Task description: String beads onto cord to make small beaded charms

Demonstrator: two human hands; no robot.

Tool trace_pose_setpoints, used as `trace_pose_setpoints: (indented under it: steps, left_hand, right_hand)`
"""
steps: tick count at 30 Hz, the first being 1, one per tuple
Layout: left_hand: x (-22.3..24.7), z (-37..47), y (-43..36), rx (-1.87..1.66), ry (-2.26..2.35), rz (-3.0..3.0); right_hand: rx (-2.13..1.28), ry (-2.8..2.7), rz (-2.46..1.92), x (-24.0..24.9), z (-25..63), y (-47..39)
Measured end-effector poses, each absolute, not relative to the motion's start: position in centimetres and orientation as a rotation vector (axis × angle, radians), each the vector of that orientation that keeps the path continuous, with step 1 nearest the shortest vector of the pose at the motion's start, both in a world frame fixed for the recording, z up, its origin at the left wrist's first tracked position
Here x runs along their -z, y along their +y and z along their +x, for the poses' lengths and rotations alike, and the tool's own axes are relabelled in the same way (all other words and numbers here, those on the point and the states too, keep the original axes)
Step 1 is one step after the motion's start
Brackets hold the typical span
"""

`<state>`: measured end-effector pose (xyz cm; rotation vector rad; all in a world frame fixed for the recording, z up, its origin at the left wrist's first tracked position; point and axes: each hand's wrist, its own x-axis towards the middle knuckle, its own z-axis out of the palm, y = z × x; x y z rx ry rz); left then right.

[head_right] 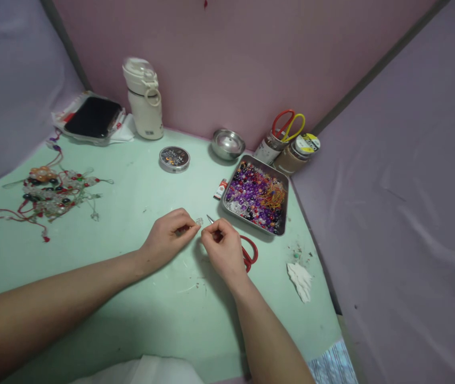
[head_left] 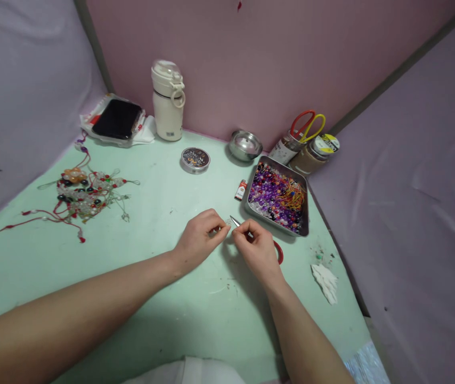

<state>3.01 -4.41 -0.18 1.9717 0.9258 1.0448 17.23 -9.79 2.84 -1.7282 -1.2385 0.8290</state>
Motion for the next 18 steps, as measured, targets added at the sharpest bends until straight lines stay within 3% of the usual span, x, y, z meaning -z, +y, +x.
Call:
trace_pose_setpoints:
  steps: [18]
  left_hand:
    - [0.12,3.08,-4.22,-0.975,0.954,1.902]
  right_hand:
    - [-0.855,-1.212,-1.688,-2.76,17.35,-9.79]
